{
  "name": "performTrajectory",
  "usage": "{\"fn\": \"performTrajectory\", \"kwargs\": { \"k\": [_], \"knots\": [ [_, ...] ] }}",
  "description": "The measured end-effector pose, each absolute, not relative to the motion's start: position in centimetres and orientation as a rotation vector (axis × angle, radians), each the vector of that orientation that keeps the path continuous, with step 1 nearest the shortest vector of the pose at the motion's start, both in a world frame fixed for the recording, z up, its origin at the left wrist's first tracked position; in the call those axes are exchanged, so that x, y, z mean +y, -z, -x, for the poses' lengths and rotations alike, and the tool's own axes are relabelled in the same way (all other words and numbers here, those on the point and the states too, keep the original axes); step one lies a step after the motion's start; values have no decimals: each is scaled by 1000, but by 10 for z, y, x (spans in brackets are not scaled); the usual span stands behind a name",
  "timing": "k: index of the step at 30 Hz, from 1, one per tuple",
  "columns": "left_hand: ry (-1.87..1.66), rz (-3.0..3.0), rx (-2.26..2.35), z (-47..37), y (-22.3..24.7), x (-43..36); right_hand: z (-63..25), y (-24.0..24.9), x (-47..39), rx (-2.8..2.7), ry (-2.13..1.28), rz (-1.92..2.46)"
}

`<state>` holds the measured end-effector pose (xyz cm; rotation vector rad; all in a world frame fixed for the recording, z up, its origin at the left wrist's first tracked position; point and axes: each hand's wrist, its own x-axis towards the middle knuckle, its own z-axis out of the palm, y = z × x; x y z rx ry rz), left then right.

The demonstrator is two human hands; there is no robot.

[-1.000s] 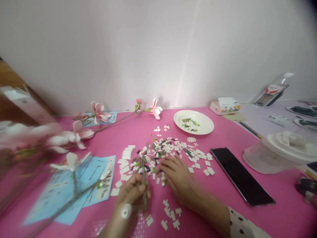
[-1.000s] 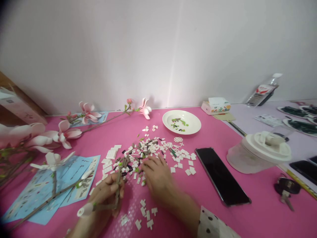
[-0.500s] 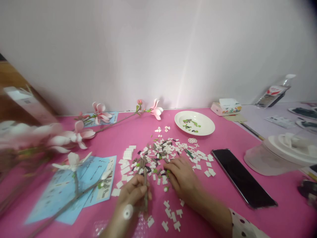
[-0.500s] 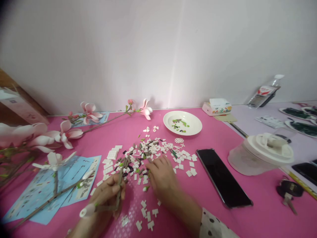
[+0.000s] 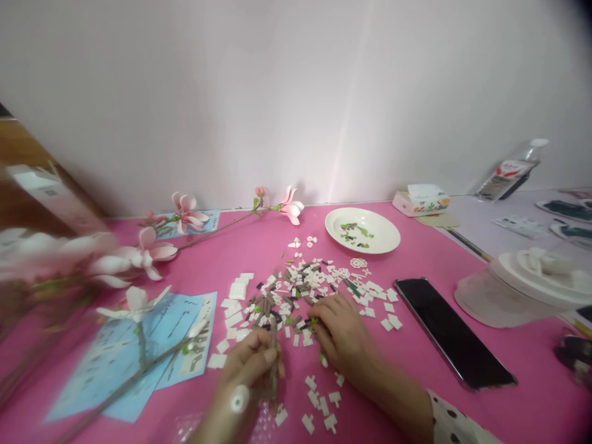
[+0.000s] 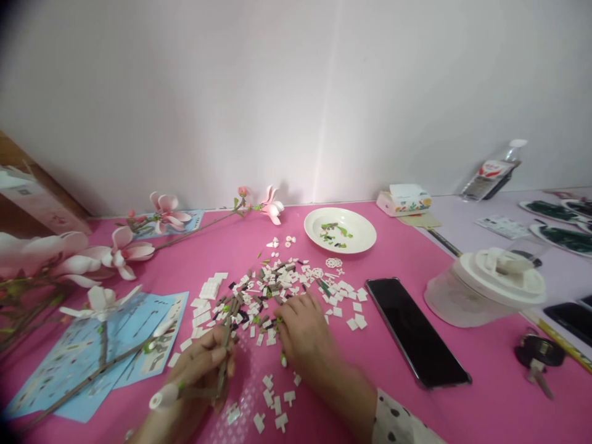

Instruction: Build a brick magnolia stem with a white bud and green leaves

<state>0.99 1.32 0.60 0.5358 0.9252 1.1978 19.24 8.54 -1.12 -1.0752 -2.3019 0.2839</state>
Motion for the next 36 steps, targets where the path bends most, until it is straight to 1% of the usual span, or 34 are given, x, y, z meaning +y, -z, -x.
{"fn": "performTrajectory", "kwargs": {
  "k": [9,16,22,25,31,36],
  "knots": [
    [-1211,-534,963,-11,-9,10,-202,9,91,-2210,-196,1122],
    [-1174,-520,934,-10,1,17,-199,8,91,-2232,-232,1150],
    [-1192,-502,956,-13,-4,11,-199,5,91,-2201,-244,1102],
    [-1197,-497,968,-13,-5,10,-200,1,89,-2153,-242,1013],
    [-1123,-684,1013,-12,-1,11,-196,-7,72,-2081,-448,719],
    [-1112,-748,1036,-11,3,11,-193,-11,60,-2049,-641,676]
  ]
}}
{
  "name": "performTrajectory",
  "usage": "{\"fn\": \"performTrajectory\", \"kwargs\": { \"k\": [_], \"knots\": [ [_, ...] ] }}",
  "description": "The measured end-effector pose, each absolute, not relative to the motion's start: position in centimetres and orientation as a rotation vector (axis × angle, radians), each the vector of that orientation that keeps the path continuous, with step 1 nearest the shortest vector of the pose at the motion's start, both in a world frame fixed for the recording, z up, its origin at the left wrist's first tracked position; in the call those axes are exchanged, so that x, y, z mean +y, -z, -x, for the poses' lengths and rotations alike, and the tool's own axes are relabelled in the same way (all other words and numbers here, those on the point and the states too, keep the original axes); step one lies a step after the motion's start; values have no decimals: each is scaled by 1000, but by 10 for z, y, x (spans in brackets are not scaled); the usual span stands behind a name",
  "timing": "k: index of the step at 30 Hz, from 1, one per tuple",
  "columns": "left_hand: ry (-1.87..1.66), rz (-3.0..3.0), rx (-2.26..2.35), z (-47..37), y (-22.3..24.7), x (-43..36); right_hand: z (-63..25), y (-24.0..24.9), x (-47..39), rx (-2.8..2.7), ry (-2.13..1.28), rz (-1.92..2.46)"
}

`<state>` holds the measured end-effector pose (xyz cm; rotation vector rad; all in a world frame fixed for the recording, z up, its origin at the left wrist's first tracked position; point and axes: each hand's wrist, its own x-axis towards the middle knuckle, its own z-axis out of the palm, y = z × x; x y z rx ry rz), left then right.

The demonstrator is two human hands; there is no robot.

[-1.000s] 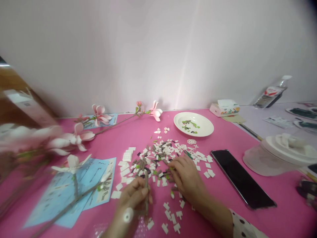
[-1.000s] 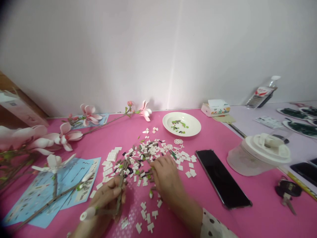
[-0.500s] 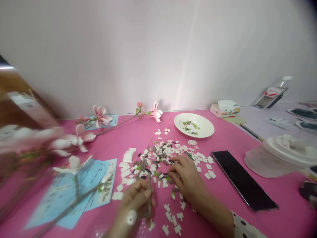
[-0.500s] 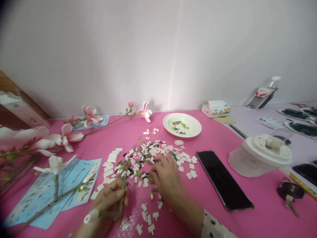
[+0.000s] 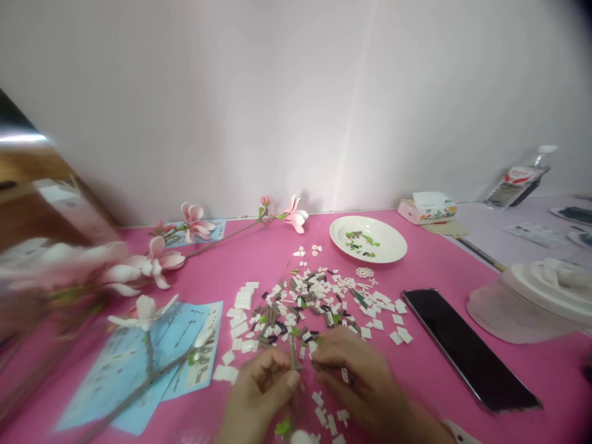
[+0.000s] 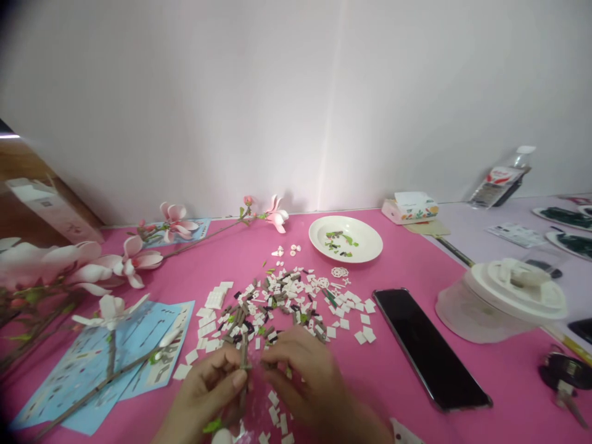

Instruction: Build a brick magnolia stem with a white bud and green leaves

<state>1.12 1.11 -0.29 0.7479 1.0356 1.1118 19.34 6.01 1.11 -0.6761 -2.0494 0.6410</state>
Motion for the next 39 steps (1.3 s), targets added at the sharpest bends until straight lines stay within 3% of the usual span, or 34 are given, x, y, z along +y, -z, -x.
{"fn": "performTrajectory", "kwargs": {
  "k": [15,39],
  "knots": [
    [-1041,-706,862,-13,4,8,-194,-14,54,-2052,-552,599],
    [-982,-741,852,-15,2,9,-196,-9,57,-2077,-740,538]
  ]
}}
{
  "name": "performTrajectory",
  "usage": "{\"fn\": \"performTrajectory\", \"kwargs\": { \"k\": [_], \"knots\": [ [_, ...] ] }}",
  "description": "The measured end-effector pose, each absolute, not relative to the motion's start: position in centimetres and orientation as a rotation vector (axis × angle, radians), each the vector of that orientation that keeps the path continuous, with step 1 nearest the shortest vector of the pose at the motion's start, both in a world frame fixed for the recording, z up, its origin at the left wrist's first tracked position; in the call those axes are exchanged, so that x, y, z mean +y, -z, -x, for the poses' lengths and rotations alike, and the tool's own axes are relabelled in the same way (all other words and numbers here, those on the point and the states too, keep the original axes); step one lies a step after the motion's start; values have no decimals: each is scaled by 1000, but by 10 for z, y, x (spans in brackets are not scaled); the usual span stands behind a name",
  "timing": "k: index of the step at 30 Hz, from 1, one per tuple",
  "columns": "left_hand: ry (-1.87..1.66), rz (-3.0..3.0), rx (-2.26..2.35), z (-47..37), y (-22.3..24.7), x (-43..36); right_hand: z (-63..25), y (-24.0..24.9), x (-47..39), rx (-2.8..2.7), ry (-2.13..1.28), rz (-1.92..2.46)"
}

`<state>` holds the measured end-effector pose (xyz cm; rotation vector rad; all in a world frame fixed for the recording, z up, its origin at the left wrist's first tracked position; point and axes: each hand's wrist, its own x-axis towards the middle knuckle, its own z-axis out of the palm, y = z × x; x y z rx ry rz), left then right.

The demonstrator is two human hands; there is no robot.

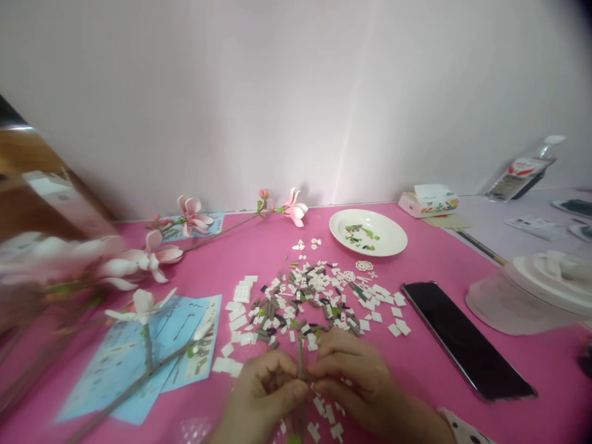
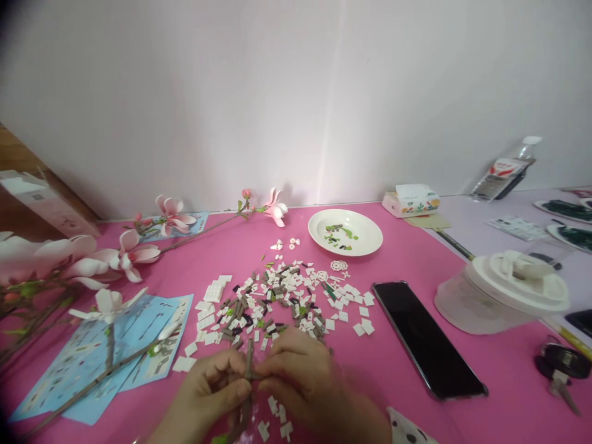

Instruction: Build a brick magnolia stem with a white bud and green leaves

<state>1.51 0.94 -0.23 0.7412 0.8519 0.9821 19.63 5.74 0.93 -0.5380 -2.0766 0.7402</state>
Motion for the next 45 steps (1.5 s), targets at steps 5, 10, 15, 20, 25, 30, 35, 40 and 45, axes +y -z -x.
{"fn": "performTrajectory", "kwargs": {
  "k": [5,10,15,20,25,30,35,40,45],
  "knots": [
    [-979,-728,889,-15,-1,8,-196,-7,56,-2072,-782,554],
    [-999,-740,898,-15,-4,8,-198,-10,53,-2048,-887,707],
    [-976,-756,970,-16,-10,8,-198,-15,52,-2046,-986,742],
    [-953,-752,997,-18,-14,9,-196,-18,50,-2057,-973,717],
    [-950,-792,986,-17,-12,8,-195,-16,50,-2040,-893,646],
    [-955,-777,1007,-16,-11,5,-194,-17,51,-2028,-864,597],
    [-982,-837,1082,-16,-10,7,-194,-18,52,-2023,-853,598],
    [-958,-847,1122,-15,-10,8,-195,-16,52,-2036,-841,581],
    [-960,-865,1074,-15,-12,8,-196,-13,52,-2053,-828,589]
  ]
}}
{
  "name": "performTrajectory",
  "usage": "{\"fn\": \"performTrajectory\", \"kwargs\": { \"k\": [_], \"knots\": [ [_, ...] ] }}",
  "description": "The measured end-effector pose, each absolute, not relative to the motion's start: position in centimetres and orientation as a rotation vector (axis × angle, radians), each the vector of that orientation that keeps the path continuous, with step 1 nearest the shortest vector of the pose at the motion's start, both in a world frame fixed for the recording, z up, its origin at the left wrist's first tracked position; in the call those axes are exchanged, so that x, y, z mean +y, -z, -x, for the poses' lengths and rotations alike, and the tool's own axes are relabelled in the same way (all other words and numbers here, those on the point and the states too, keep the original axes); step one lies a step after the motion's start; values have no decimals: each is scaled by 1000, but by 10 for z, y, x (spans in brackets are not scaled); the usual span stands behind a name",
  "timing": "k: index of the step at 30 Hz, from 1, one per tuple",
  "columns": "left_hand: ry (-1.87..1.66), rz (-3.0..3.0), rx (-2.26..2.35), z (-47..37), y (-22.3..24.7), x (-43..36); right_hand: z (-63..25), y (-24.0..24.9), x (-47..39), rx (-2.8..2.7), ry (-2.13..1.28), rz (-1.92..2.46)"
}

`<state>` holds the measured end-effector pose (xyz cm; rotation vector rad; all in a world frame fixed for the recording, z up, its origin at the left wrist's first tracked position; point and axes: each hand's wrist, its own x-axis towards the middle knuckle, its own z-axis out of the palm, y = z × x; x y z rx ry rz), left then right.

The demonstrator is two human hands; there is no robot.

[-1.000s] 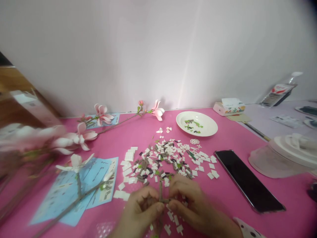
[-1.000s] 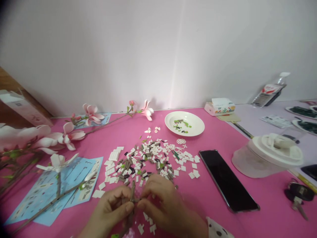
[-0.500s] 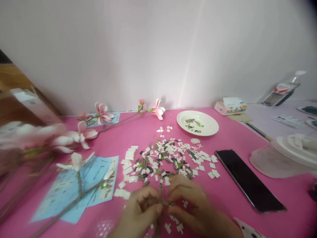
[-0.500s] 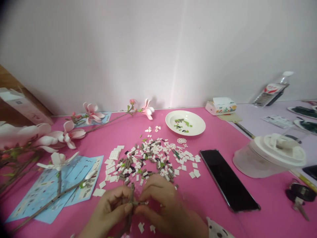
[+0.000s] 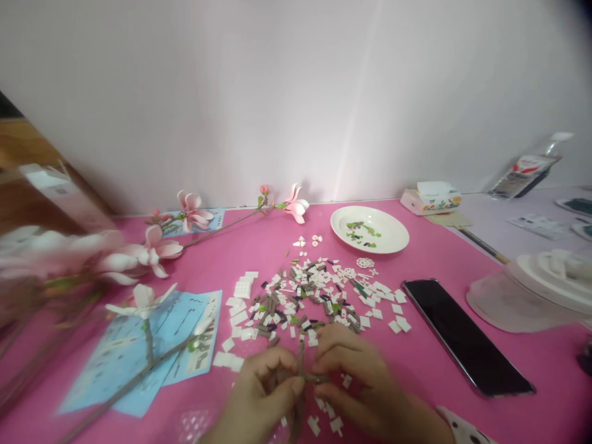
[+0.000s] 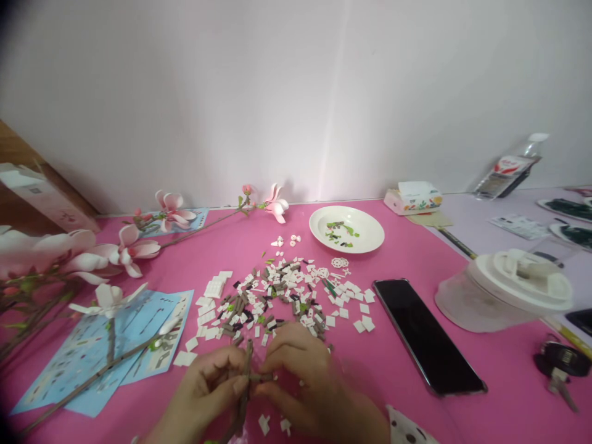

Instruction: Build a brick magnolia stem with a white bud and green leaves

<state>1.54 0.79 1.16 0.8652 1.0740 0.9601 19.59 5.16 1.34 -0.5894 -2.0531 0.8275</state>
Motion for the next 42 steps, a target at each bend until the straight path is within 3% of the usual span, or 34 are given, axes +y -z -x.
{"fn": "performTrajectory", "kwargs": {
  "k": [24,42],
  "knots": [
    [-915,-884,1104,-17,-7,9,-192,-16,55,-2157,-602,509],
    [-880,-879,1114,-19,-16,10,-198,-15,55,-2211,-697,572]
  ]
}}
